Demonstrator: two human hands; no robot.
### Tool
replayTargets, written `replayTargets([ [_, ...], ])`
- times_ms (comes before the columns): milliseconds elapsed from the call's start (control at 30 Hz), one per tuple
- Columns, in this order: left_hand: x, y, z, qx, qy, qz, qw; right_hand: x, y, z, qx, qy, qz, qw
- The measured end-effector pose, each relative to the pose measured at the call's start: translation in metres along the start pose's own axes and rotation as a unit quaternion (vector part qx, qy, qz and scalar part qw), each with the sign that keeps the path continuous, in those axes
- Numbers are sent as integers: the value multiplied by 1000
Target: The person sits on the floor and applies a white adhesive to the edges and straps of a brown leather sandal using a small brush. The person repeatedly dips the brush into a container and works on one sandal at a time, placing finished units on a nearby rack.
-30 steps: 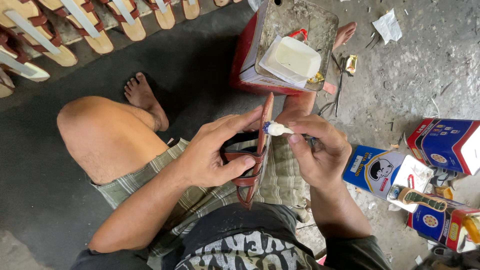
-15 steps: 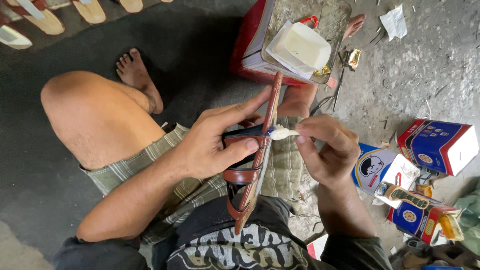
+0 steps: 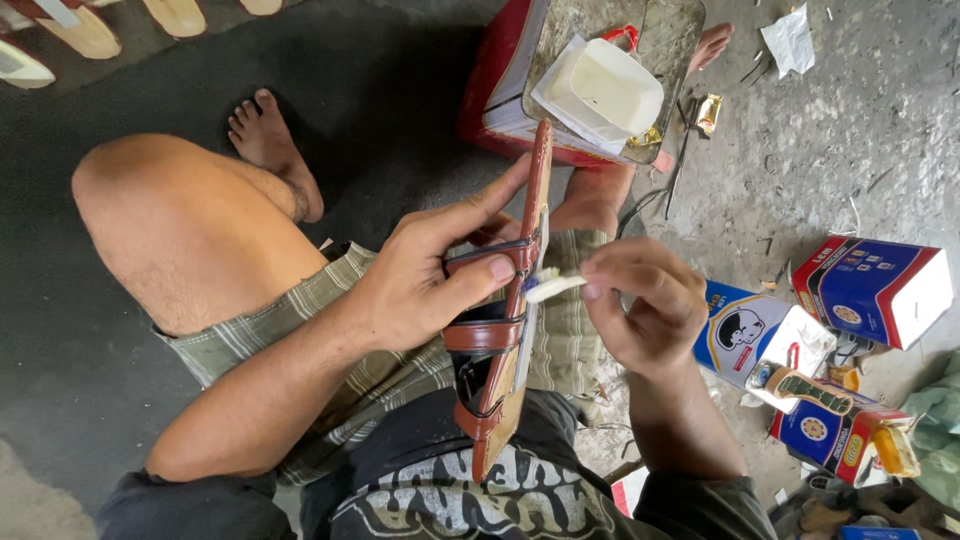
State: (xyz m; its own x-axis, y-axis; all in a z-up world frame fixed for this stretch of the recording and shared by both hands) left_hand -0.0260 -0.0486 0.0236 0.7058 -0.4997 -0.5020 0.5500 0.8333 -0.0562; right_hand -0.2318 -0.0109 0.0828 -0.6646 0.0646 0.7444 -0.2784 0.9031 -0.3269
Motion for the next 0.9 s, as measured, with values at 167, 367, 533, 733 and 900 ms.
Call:
replayTargets([
  [167,-1,0,0,7,-8,5,1000,5,3,-1,-14,46,-10,999],
  [367,-1,-1,2,6,-19,9,1000,7,4,1,-46,90,15,995],
  [533,0,2,1,-10,-29,21,999,-1,9,2,-31,23,11,999],
  [733,3,3,3,-79,-61,33,994,-12,18,-1,-60,-21,-11,998],
  [900,5,6,-3,-63,-81,39,994,-12,34,9,-72,-70,-36,994],
])
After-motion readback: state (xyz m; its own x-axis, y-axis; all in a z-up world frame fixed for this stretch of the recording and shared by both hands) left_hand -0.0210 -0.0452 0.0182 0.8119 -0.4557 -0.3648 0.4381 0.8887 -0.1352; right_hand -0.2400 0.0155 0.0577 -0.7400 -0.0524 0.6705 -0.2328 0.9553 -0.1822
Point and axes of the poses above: each hand's wrist, its own y-axis away from the middle knuckle, its own x-axis out of the back of the hand, z = x × y, the point moved 6 cm from there along -y, towards the middle knuckle, and after that the axes turned 14 degrees about y, right-handed, at the moved point
